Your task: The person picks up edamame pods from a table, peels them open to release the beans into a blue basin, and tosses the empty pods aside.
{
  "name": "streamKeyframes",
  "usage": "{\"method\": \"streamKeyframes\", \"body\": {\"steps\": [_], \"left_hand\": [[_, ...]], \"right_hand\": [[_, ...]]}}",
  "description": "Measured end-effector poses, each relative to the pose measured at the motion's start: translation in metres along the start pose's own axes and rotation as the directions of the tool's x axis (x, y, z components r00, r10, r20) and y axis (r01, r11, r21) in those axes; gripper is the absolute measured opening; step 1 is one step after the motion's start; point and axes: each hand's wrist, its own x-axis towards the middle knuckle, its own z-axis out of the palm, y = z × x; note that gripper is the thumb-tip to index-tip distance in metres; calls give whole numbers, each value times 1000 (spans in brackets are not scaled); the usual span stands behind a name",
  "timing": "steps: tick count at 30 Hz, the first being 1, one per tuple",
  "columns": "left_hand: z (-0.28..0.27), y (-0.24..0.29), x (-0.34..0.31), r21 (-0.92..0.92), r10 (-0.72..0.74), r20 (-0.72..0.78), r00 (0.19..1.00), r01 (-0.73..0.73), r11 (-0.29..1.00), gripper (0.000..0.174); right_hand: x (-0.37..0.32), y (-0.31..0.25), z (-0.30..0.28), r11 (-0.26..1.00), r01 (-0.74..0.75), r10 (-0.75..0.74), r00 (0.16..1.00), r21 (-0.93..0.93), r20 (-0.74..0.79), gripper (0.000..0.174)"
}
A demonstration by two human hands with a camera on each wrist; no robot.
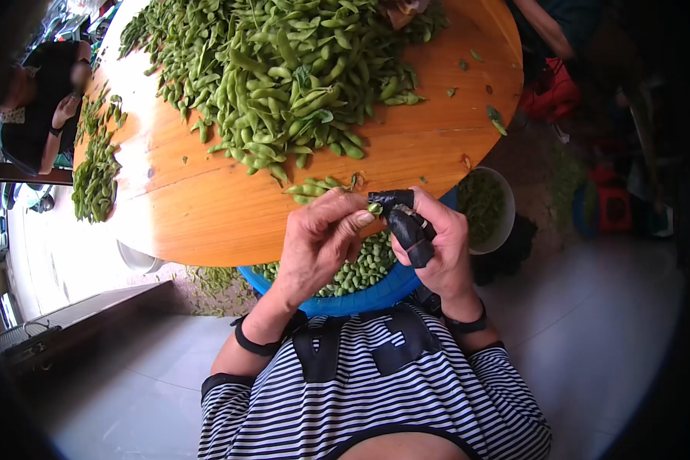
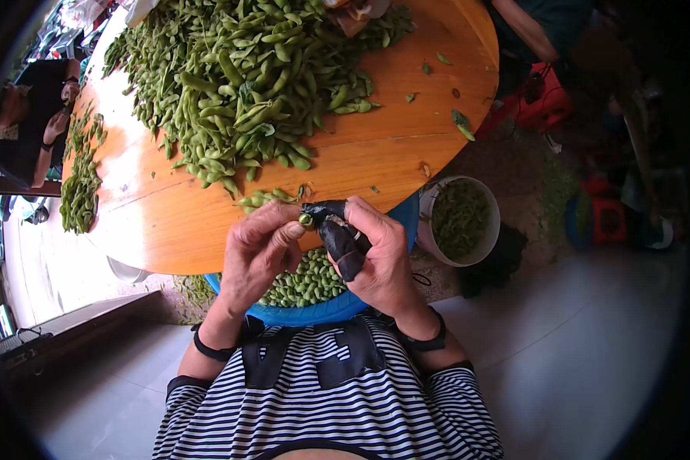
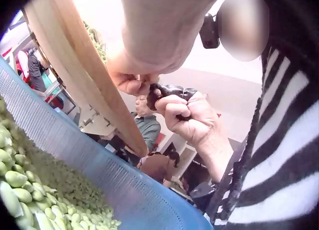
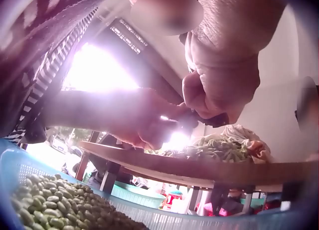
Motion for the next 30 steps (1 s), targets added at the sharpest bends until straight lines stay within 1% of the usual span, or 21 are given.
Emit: {"method": "streamKeyframes", "body": {"steps": [2,3,5,6,7,8,12,13,15,16,18,19,20,21,22,23,24,25,27,28,30], "left_hand": [[-3,4,0,-215,-241,88,967,254,943,11],[-2,4,-1,-226,-240,89,967,254,940,11],[-1,5,-2,-32,-128,24,991,129,991,15],[0,5,-2,-28,-131,24,991,132,991,15],[1,2,-3,170,78,-16,997,-74,983,17],[2,0,-2,363,292,-13,956,-268,892,19],[4,-5,-8,407,290,5,957,-267,873,18],[4,-4,-9,407,288,8,958,-266,874,18],[4,-1,-9,259,195,-11,981,-185,948,12],[3,-1,-9,259,194,-12,981,-184,948,12],[1,-1,-9,145,126,20,992,-127,981,10],[1,-2,-9,145,125,19,992,-126,981,10],[1,-4,-9,51,54,30,998,-55,997,14],[1,-6,-9,-45,-17,48,999,19,999,18],[1,-7,-10,-45,-18,47,999,21,999,18],[1,-7,-11,-206,-124,67,990,135,969,20],[0,-8,-12,-358,-222,103,970,244,901,23],[0,-8,-13,-358,-221,102,970,243,901,23],[-1,-9,-14,-504,-296,198,934,356,787,24],[-2,-8,-14,-505,-296,196,935,355,787,24],[-4,-5,-13,-472,-356,236,904,427,772,19]], "right_hand": [[0,-1,0,928,-137,121,990,347,68,22],[0,-1,1,931,-141,125,990,337,70,22],[0,-2,3,904,-135,121,991,405,60,19],[0,-2,3,902,-136,122,991,409,61,19],[0,-1,2,920,-143,125,989,366,75,17],[2,-1,0,936,-147,126,988,319,87,15],[3,-5,-3,929,-183,158,982,322,105,13],[3,-5,-2,911,-207,180,978,356,109,14],[3,-6,-2,894,-229,199,973,385,116,15],[2,-8,-1,892,-246,215,969,381,122,15],[2,-9,1,887,-266,233,964,377,131,14],[3,-9,3,967,-116,102,992,226,72,14],[4,-8,4,997,37,-39,999,61,37,15],[4,-5,5,997,35,-37,999,62,37,15],[5,-2,6,993,121,-121,993,10,14,20],[6,0,7,978,206,-206,978,-44,-4,25],[6,1,6,977,206,-207,978,-44,-3,25],[6,2,4,984,176,-176,984,-2,40,22],[6,0,2,989,144,-147,985,39,87,19],[7,-4,0,992,119,-123,988,49,94,20],[8,-8,1,994,96,-101,989,57,104,21]]}}
